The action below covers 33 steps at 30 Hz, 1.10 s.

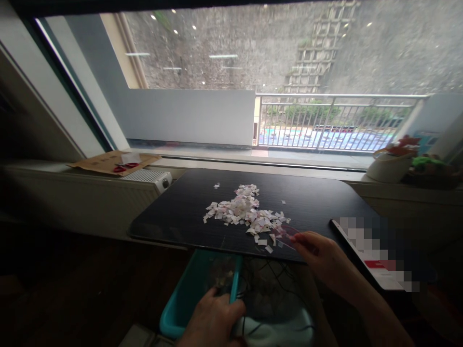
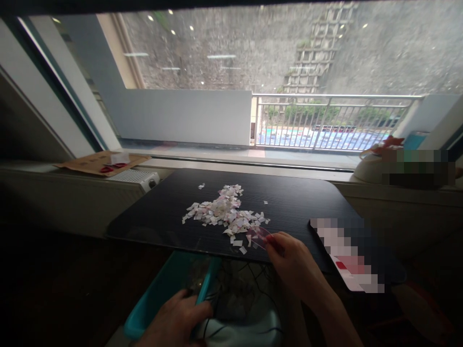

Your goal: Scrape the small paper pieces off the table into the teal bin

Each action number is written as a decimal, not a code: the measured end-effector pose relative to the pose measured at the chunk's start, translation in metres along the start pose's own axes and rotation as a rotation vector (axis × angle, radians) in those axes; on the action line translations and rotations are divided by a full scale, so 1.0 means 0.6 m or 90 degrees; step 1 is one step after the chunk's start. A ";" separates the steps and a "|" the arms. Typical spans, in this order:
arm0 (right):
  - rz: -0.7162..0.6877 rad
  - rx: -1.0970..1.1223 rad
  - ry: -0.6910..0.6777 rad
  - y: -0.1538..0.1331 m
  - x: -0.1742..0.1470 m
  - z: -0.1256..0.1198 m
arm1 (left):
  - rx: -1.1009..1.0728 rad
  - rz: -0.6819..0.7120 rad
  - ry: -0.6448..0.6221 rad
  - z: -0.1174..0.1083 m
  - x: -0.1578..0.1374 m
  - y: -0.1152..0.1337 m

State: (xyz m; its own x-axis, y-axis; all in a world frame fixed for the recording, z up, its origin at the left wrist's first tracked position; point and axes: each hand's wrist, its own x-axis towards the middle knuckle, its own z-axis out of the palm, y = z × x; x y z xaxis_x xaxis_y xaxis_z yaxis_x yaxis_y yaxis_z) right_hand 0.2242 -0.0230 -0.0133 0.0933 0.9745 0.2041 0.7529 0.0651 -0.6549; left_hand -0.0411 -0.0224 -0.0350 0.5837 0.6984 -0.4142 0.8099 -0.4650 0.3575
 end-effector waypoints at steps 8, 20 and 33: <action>0.010 0.043 -0.036 0.025 -0.022 -0.012 | -0.010 0.001 0.001 0.005 -0.006 -0.001; 0.033 0.002 -0.008 0.021 -0.012 -0.023 | -0.003 -0.011 -0.008 -0.005 -0.005 0.007; 0.040 0.048 -0.057 0.014 -0.019 -0.020 | -0.017 -0.015 -0.011 -0.008 -0.004 0.007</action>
State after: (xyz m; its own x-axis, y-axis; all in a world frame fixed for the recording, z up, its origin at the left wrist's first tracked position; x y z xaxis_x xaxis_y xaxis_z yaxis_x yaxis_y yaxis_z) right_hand 0.2374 -0.0359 -0.0124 0.0774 0.9922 0.0979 0.6961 0.0165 -0.7178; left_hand -0.0391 -0.0236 -0.0285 0.5651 0.6993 -0.4377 0.8221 -0.4328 0.3699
